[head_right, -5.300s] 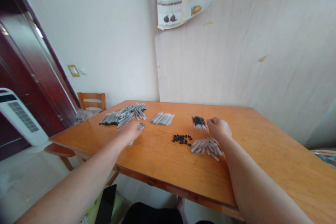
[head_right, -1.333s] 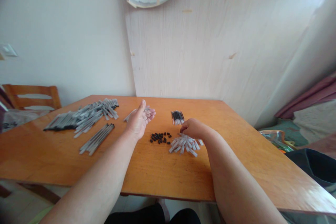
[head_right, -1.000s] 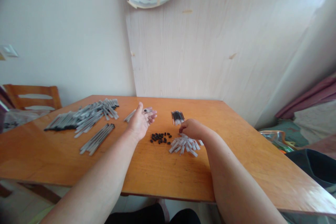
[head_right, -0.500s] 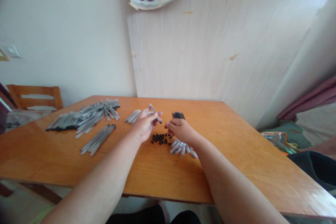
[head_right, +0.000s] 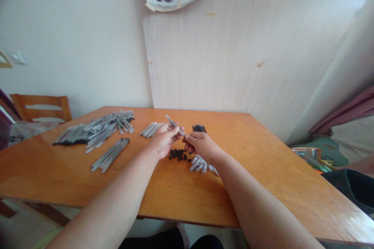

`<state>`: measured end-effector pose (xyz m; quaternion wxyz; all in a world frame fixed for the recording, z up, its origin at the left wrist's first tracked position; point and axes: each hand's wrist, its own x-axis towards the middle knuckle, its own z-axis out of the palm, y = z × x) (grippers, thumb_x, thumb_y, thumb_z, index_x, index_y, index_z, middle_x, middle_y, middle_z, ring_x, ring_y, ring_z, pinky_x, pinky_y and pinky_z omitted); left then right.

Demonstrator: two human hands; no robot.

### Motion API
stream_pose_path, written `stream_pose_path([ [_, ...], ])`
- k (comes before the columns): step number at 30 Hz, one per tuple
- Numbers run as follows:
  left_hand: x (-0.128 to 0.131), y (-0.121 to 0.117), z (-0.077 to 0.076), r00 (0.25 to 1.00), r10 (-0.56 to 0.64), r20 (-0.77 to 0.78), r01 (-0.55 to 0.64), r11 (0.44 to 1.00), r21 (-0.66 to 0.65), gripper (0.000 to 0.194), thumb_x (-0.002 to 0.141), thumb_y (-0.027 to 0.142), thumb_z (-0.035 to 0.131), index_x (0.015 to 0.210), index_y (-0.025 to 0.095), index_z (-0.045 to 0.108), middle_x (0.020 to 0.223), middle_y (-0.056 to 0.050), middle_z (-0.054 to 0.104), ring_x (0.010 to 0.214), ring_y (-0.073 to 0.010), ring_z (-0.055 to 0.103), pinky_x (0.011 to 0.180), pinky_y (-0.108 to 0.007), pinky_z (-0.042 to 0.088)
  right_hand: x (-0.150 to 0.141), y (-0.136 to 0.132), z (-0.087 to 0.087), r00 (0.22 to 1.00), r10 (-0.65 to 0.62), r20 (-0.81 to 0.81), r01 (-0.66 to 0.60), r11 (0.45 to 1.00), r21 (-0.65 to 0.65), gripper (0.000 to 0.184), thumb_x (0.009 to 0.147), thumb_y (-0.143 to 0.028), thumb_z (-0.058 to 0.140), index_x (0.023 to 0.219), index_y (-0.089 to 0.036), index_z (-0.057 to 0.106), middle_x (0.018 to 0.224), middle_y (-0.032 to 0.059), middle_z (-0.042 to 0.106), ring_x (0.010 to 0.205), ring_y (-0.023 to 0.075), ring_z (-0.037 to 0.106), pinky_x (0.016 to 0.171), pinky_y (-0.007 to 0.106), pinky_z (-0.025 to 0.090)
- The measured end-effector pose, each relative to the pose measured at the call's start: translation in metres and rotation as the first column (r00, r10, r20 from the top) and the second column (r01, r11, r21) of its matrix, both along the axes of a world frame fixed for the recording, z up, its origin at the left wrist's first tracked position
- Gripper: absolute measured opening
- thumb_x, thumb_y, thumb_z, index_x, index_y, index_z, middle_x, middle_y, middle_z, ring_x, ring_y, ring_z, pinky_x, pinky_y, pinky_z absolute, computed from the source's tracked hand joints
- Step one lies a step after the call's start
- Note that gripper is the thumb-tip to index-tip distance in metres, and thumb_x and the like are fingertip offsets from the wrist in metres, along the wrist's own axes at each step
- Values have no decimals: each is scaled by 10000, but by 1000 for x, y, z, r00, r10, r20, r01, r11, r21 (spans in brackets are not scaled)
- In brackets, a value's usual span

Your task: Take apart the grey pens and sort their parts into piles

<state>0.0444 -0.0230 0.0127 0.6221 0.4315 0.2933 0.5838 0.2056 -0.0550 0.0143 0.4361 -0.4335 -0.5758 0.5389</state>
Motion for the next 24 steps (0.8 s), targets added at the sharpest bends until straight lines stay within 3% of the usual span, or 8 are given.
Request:
stream_pose_path([
  [5,1,-1,1,1000,14,-5,-14,1000,8,228,766,171,719,909,166,542,883,-65,707,806,-146,680,734,-263,500,-2,2,-1,998,-35,49,32,998,60,373,773,-519,669,773,-151,606,598,-1,597,470,62,439,430,198,289],
  [17,3,-3,1,994,97,-54,-97,995,6,205,772,199,724,870,159,549,815,-58,698,742,-138,669,707,-266,510,-2,7,-4,946,-132,297,63,971,231,255,862,-407,527,776,-173,580,630,9,616,515,97,505,490,224,367],
  [24,3,-1,-1,989,126,-72,-127,992,-2,197,772,218,728,865,155,567,786,-59,698,716,-135,662,678,-254,504,0,8,-6,836,-310,452,70,878,473,207,846,-374,551,781,-182,593,659,1,596,584,117,501,539,243,363],
])
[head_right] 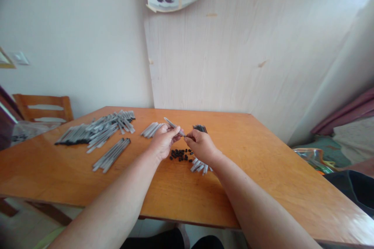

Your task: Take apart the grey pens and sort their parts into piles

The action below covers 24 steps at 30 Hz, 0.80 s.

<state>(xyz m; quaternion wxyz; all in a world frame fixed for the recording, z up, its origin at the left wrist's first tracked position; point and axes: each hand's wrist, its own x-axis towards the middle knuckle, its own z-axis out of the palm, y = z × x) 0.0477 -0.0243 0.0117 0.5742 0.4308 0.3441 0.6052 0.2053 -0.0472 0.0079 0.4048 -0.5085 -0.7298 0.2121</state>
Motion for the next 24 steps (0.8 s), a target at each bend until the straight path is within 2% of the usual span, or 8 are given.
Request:
stream_pose_path([
  [3,-1,2,-1,1000,-3,17,3,1000,-8,204,773,220,732,872,154,566,804,-63,701,726,-135,665,685,-253,506,-1,0,0,1000,-13,0,13,999,30,224,827,-402,589,792,-182,596,657,-2,584,583,118,490,526,240,352],
  [9,-2,4,-3,1000,-9,28,9,1000,-21,252,746,248,765,868,160,563,817,-64,699,733,-137,666,693,-261,508,-3,1,-6,985,94,-142,-116,981,-157,332,919,-437,443,772,-177,588,700,39,659,561,115,555,538,237,418],
  [12,-2,4,-4,1000,-6,10,6,1000,-14,249,747,255,762,864,161,563,810,-60,697,729,-137,664,692,-264,510,-2,2,-6,992,69,-110,-83,989,-124,281,894,-405,485,771,-178,595,688,29,652,574,118,553,544,238,415],
  [17,-1,5,-5,1000,-11,0,11,1000,-4,262,744,277,761,856,164,552,794,-53,690,720,-140,660,680,-266,508,-2,1,-4,998,-51,-27,52,999,9,235,817,-413,598,808,-178,615,653,-1,598,583,121,503,523,238,361],
  [22,-2,6,-6,1000,5,-8,-5,1000,-4,285,732,297,772,850,168,548,782,-42,678,714,-142,660,676,-268,506,-3,2,-6,990,21,-137,-43,987,-154,352,901,-470,452,781,-172,596,685,33,643,556,116,526,519,240,391],
  [24,-2,6,-7,1000,7,-14,-7,1000,-5,294,727,303,778,845,168,545,779,-41,676,708,-141,659,670,-267,505,-2,3,-7,993,28,-117,-46,987,-154,319,896,-441,465,782,-174,598,678,28,641,559,115,524,521,238,387],
])
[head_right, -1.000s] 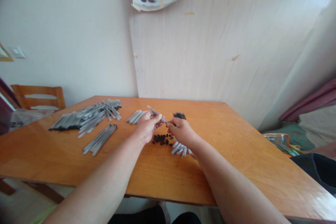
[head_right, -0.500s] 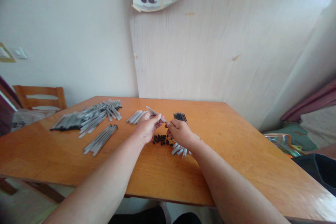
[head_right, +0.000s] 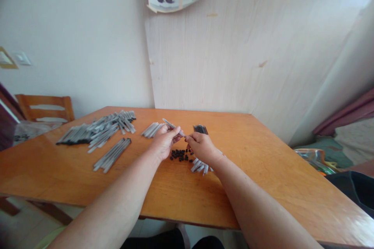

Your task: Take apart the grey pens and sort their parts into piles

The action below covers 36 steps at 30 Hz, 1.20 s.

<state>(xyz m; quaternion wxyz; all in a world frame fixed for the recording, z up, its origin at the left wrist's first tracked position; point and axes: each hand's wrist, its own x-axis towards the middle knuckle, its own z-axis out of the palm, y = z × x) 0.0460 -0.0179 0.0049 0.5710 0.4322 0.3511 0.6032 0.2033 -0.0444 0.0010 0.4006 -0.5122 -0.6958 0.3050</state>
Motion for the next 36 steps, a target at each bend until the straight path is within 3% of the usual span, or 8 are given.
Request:
stream_pose_path([
  [5,0,0,-1,1000,-5,-9,5,1000,-1,304,719,311,783,837,169,541,773,-43,676,695,-142,656,659,-269,505,1,0,2,991,-116,70,105,984,145,247,797,-428,619,792,-185,581,645,-10,575,575,117,481,513,235,345],
  [11,0,1,-2,1000,6,-28,-6,1000,-6,306,730,326,774,847,171,538,772,-49,686,696,-142,662,665,-268,505,0,-1,1,1000,9,4,-9,1000,-10,345,892,-477,463,760,-181,579,653,21,616,553,120,512,528,248,383],
  [16,1,1,-4,1000,0,-23,0,1000,-8,323,722,320,780,844,174,520,771,-37,679,669,-134,653,639,-257,500,2,1,1,992,-89,92,77,989,129,269,791,-444,626,794,-177,587,641,-15,552,578,116,465,520,240,338],
  [22,0,1,-3,1000,3,-13,-3,1000,-23,318,729,315,777,851,172,520,771,-38,678,690,-135,661,646,-249,498,2,-1,1,1000,2,20,-1,1000,-10,350,886,-486,474,812,-171,608,633,3,584,536,116,484,506,246,359],
  [28,1,1,-4,1000,7,-17,-7,1000,-20,318,726,319,782,842,171,526,754,-39,678,667,-135,652,636,-258,501,3,2,0,993,-84,82,74,990,124,296,774,-467,645,815,-180,582,640,-23,550,569,112,465,505,234,332],
  [33,1,3,-5,1000,11,-14,-12,999,-36,312,727,321,782,845,168,537,757,-45,678,679,-140,663,637,-253,498,3,0,2,998,-2,67,0,1000,18,314,883,-453,487,793,-174,597,648,12,603,556,116,489,513,241,357],
  [36,1,3,-6,1000,13,-16,-14,999,-35,330,717,328,792,837,169,529,754,-49,681,664,-142,659,625,-255,496,3,0,1,996,-26,88,19,996,88,244,837,-415,558,792,-178,592,642,-3,578,572,117,482,522,239,353],
])
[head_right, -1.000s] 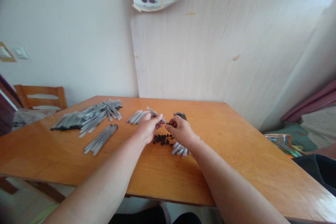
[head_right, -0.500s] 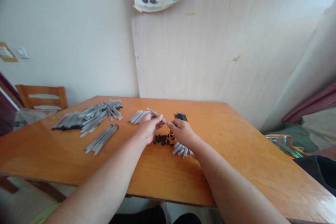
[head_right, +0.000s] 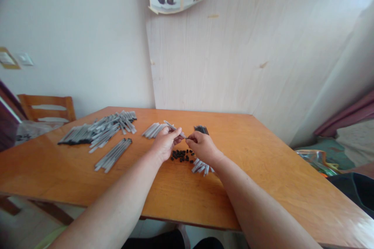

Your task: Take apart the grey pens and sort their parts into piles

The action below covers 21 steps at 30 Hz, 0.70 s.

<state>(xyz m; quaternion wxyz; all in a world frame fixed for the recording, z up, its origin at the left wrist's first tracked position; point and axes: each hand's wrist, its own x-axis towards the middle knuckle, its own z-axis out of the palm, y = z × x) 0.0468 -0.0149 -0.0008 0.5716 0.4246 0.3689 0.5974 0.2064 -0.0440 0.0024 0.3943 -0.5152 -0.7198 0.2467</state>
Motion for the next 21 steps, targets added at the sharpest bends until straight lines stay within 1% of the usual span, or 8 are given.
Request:
stream_pose_path([
  [2,0,0,0,1000,0,1,0,1000,4,331,717,328,791,838,170,526,754,-48,680,662,-143,657,624,-257,497,0,1,-1,999,-37,8,37,998,43,248,783,-421,630,809,-179,582,651,-16,555,583,116,472,522,237,344],
  [4,0,1,-1,1000,2,-2,-2,1000,6,319,727,322,782,839,169,526,753,-46,679,666,-140,657,627,-254,497,0,2,-2,999,-51,11,51,998,32,284,772,-449,645,827,-178,581,654,-17,550,580,117,472,514,238,339],
  [8,0,1,-1,1000,3,-6,-3,1000,1,305,738,320,770,839,170,524,751,-45,678,672,-136,658,635,-250,498,1,3,-3,1000,11,0,-11,999,-45,277,865,-431,509,808,-177,602,652,5,587,565,121,502,519,243,361],
  [10,0,1,-1,1000,0,-9,0,1000,-2,316,732,329,774,840,172,523,755,-47,681,670,-139,659,629,-251,496,1,3,-3,1000,19,-4,-19,1000,-10,239,857,-396,517,796,-180,600,660,4,592,576,119,508,532,240,368],
  [13,0,0,-1,1000,1,-10,-1,1000,-6,333,717,341,784,837,173,522,757,-48,683,669,-144,659,621,-252,492,1,2,-3,1000,-29,-1,29,998,54,213,794,-394,607,812,-183,588,644,-18,560,580,116,484,522,234,348],
  [15,0,0,-1,1000,2,-6,-2,1000,-6,335,714,343,786,835,174,523,752,-44,681,670,-143,657,624,-253,493,0,2,-2,999,-48,-7,48,998,36,253,783,-428,625,826,-182,585,633,-23,551,571,118,480,510,236,340],
  [19,-1,0,-1,1000,0,-9,0,1000,-14,330,719,344,781,836,175,523,750,-46,683,673,-142,661,628,-249,489,-1,0,-1,1000,-4,-1,4,999,-43,289,863,-445,513,773,-183,594,637,7,599,553,125,507,510,246,360],
  [21,-1,0,-1,1000,1,-12,-1,1000,-19,333,718,345,783,835,175,522,751,-49,686,671,-143,663,624,-247,487,-1,0,0,1000,8,19,-8,1000,-18,265,864,-408,507,755,-185,600,652,14,614,564,125,516,522,246,366],
])
